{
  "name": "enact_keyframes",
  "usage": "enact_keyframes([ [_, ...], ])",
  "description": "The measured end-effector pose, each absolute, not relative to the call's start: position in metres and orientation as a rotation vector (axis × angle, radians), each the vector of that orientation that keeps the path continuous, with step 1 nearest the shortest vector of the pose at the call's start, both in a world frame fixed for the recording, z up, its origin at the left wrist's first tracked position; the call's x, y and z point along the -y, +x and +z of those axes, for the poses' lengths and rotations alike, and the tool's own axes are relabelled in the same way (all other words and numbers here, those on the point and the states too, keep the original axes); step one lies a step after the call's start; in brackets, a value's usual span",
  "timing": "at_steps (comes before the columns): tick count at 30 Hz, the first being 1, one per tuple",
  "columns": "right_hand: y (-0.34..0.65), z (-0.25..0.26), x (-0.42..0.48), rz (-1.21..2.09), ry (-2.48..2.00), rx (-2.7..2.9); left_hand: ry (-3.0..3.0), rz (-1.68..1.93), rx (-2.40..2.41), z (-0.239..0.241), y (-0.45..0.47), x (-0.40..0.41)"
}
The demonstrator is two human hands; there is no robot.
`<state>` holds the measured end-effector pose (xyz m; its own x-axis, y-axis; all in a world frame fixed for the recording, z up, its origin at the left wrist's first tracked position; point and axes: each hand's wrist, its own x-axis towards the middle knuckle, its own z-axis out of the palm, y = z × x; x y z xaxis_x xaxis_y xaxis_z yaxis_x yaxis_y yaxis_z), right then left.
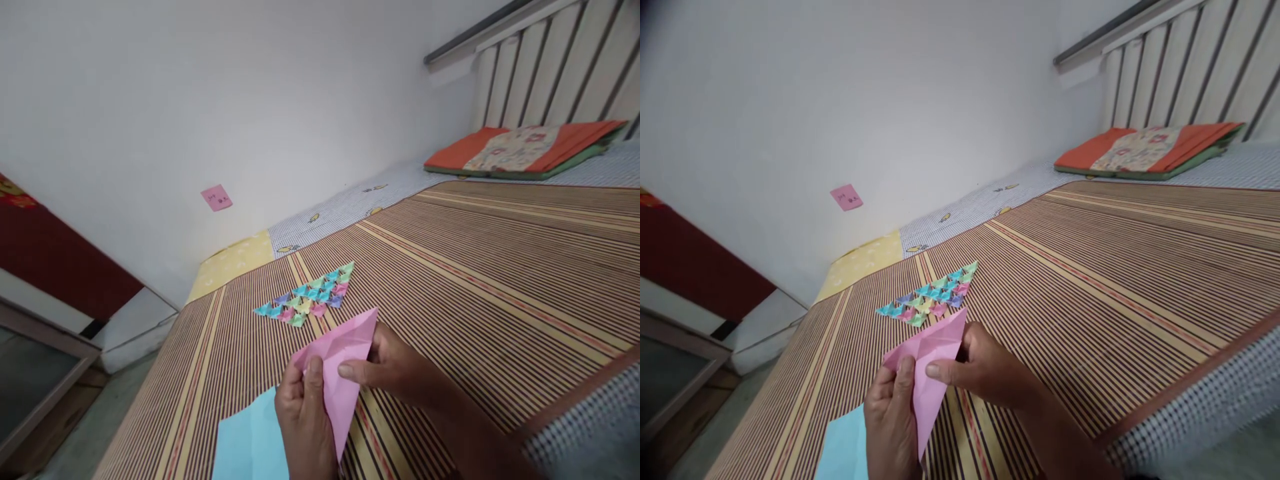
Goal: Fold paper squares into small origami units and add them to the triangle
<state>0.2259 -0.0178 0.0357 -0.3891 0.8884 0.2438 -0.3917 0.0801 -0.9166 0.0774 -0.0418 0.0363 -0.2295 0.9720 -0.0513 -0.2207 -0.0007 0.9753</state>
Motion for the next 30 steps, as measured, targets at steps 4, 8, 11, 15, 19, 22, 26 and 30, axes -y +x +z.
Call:
enact_keyframes([
  [4, 0.226, 0.034, 0.017, 1.545, -0.565, 1.295, 0.950, 1.484, -1.221, 0.037, 0.078, 0.043],
  [8, 0.222, 0.033, 0.018, 1.470, -0.673, 1.317, 1.022, 1.513, -1.234, 0.036, 0.078, 0.043],
  [11, 0.219, 0.035, 0.019, 1.431, -0.738, 1.327, 1.020, 1.570, -1.282, 0.036, 0.079, 0.043],
  [15, 0.220, 0.038, 0.020, 1.448, -0.720, 1.338, 0.957, 1.574, -1.270, 0.037, 0.079, 0.044],
  [19, 0.225, 0.040, 0.020, 1.544, -0.582, 1.376, 0.890, 1.446, -1.218, 0.040, 0.077, 0.044],
  [22, 0.227, 0.041, 0.020, 1.514, -0.638, 1.348, 0.906, 1.435, -1.218, 0.040, 0.078, 0.044],
  [26, 0.228, 0.041, 0.018, 1.424, -0.758, 1.315, 0.972, 1.483, -1.213, 0.036, 0.079, 0.044],
  [30, 0.231, 0.041, 0.015, 1.449, -0.656, 1.262, 1.003, 1.471, -1.230, 0.034, 0.079, 0.043],
])
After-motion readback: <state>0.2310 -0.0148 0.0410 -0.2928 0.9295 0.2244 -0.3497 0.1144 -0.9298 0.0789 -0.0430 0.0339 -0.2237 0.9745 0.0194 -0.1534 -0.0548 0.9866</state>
